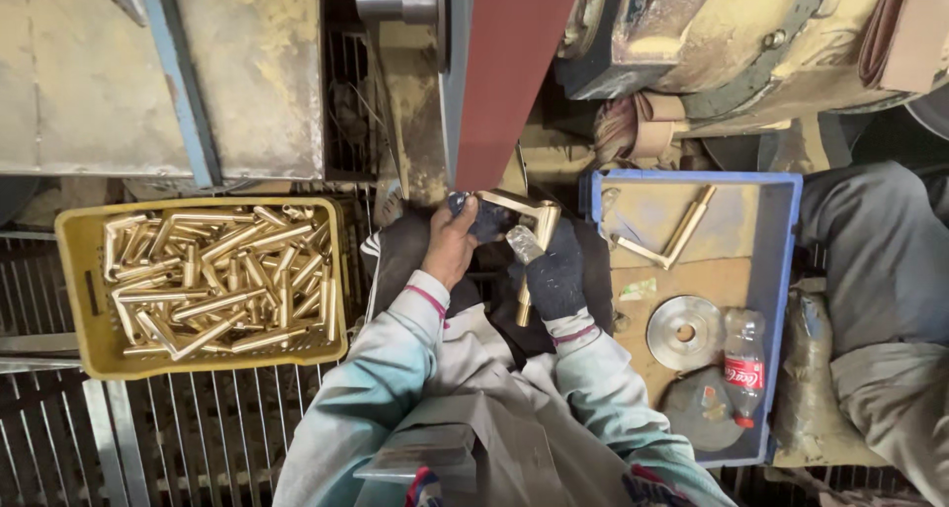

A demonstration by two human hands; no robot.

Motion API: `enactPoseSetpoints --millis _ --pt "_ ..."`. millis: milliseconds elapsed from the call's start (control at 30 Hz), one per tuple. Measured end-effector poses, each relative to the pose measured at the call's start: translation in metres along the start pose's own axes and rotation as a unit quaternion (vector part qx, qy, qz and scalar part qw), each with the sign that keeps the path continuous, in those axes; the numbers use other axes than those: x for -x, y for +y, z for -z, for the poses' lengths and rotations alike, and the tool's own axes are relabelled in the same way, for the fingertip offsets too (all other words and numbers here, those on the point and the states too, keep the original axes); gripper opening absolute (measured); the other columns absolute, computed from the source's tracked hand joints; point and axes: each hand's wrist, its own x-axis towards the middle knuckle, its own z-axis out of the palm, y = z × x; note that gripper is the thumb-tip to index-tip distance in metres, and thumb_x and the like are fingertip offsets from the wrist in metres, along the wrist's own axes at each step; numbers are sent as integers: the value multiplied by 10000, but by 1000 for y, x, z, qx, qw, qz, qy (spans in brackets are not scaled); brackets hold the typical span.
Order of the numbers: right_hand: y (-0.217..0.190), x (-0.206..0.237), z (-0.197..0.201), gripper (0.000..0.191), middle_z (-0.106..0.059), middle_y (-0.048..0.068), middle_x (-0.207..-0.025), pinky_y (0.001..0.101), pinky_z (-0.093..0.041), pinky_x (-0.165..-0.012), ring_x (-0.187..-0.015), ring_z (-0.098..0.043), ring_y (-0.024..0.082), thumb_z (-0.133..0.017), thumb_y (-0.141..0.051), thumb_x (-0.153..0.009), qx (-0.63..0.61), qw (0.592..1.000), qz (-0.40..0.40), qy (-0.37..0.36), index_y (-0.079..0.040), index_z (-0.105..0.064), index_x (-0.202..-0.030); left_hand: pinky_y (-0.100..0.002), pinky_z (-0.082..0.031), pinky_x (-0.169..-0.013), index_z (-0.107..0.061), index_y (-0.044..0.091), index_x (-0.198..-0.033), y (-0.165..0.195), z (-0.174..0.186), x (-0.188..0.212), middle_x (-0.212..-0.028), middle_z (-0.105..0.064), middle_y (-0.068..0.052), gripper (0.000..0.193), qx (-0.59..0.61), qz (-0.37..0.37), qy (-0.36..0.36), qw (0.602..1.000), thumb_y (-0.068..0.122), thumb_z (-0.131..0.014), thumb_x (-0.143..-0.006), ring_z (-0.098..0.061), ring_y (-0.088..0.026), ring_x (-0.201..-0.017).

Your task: The person sits on the floor and repeatedly picks up brass-colored metal rods from a yellow basket. They hold each rod against a rotating grinding wheel to smooth or shape the ends, then place the finished pieces into a blue bin.

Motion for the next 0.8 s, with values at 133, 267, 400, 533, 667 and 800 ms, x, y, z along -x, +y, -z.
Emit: enactPoseSetpoints --millis 133,267,400,533,667,800 --pt "0 -11 -19 258 -631 18 -803 261 -487 -479 -572 -580 88 -738 -128 -914 -28 999 -30 -25 -52 -611 -1125 -460 -627 -780 -586 48 -1241 11 15 -7 -1112 -690 -86 313 0 17 28 999 269 -615 -1021 -714 -238 -988" --pt "3 -22 -48 238 -629 9 -809 253 -489 -478 -580 -589 77 -732 -133 -928 -32 997 -39 -60 -53 -579 -1091 -438 -621 -738 -598 38 -1183 26 37 -11 -1059 -697 -104 279 -32 26 73 996 286 -591 -1055 -712 -238 -944" --pt "4 -28 -61 217 -594 28 -740 282 -430 -405 -493 -542 123 -705 -140 -918 -48 990 -111 -66 -64 -565 -1066 -439 -629 -723 -598 44 -1154 32 45 -13 -1041 -708 -99 255 -45 17 100 994 271 -584 -1037 -723 -238 -926" --pt "4 -20 -37 203 -641 21 -828 258 -521 -529 -646 -603 90 -723 -119 -944 -41 997 -2 -58 -49 -598 -1088 -459 -637 -755 -620 0 -1180 16 28 -10 -1065 -719 -108 292 -43 22 76 996 260 -582 -1051 -730 -245 -942" --pt "3 -3 -7 195 -622 10 -837 246 -510 -540 -657 -587 80 -728 -119 -960 -62 997 36 -36 -47 -609 -1097 -477 -636 -825 -582 26 -1261 -3 5 -6 -1117 -677 -79 281 -3 -9 19 1000 210 -608 -1050 -704 -229 -990" --pt "2 -3 -9 199 -612 -6 -803 244 -500 -494 -615 -568 60 -725 -129 -933 -51 998 -21 -11 -67 -615 -1087 -471 -640 -782 -588 42 -1249 0 4 -6 -1114 -682 -82 292 -10 13 28 999 229 -591 -1025 -705 -218 -972"
